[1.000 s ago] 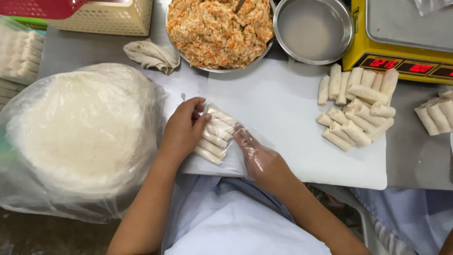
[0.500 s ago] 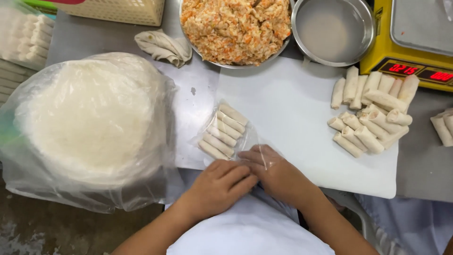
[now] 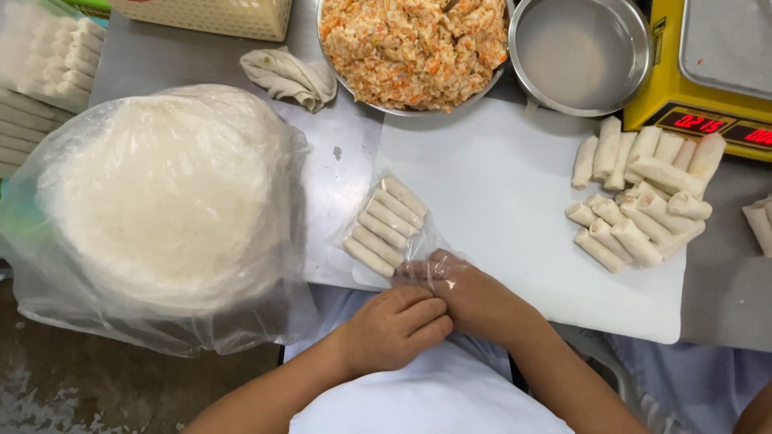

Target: Rolling spring rolls with filling and wrappers and placing them into plastic bags for packaging.

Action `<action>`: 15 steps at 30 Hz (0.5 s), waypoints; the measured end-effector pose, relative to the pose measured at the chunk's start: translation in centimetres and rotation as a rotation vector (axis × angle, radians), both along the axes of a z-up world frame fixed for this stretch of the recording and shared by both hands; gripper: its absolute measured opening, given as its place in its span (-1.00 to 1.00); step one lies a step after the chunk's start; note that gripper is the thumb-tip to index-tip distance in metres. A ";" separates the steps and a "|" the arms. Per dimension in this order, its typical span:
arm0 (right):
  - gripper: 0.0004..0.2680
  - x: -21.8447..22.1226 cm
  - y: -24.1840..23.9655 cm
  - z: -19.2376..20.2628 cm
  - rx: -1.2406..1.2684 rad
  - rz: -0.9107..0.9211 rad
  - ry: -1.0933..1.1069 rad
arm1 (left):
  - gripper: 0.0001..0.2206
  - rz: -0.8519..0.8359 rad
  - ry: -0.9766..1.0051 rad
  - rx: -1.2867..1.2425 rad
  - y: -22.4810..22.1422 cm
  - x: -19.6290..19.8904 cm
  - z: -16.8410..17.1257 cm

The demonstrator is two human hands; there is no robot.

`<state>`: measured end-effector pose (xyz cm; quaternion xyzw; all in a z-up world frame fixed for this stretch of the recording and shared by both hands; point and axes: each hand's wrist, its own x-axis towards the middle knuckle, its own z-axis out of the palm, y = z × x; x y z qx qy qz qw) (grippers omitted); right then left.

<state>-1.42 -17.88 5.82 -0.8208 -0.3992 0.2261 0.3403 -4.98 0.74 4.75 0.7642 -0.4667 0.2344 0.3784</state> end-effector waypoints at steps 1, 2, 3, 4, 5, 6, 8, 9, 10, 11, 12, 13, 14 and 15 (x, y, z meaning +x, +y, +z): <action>-0.76 -0.1 -0.1 -0.6 0.000 0.000 -0.003 | -0.91 0.000 -0.003 0.000 0.0 -0.1 0.0; -0.73 -0.2 -0.2 -1.3 0.042 0.028 -0.136 | -0.92 -0.036 0.016 -0.001 -0.1 -0.1 0.1; -0.69 -0.3 -0.3 -1.9 0.083 0.058 -0.267 | -0.93 -0.073 0.035 -0.002 -0.1 -0.1 0.1; -0.69 -0.1 0.1 -1.2 0.084 0.053 -0.266 | -0.93 -0.078 0.036 -0.001 0.0 -0.3 -0.3; -0.67 0.0 0.4 -0.6 0.003 0.013 -0.117 | -0.93 -0.091 0.073 0.028 0.1 -0.6 -0.8; -0.64 0.1 0.8 0.1 -0.076 -0.026 0.033 | -0.93 -0.105 0.110 0.059 0.2 -0.9 -1.2; -0.61 -0.2 0.1 -1.9 -0.029 -0.004 -0.133 | -0.91 -0.018 0.732 0.039 1.0 -0.4 2.4; -0.56 -0.4 -0.2 -2.9 0.016 0.025 -0.300 | -0.83 0.062 1.357 0.029 1.4 -0.2 4.3; -0.56 -0.4 -0.4 -2.5 0.018 0.021 -0.308 | -0.83 0.061 1.349 0.034 2.7 0.6 3.4; -0.59 -0.3 -0.5 -2.1 -0.027 -0.034 -0.293 | -0.89 0.283 0.913 0.002 4.0 1.5 2.6; -0.59 -0.4 -0.6 -1.8 -0.073 -0.091 -0.274 | -0.91 0.470 0.466 -0.030 5.2 2.3 1.7; -0.59 -0.2 -0.3 -1.7 -0.071 -0.097 -0.279 | -0.91 0.466 0.461 -0.027 6.0 3.4 0.9; -0.56 -0.4 0.1 -1.7 -0.139 -0.093 -0.275 | -0.81 0.543 0.590 0.038 6.8 4.0 0.1; -0.53 -0.6 0.4 -1.7 -0.207 -0.088 -0.272 | -0.68 0.620 0.719 0.103 7.7 4.6 -0.7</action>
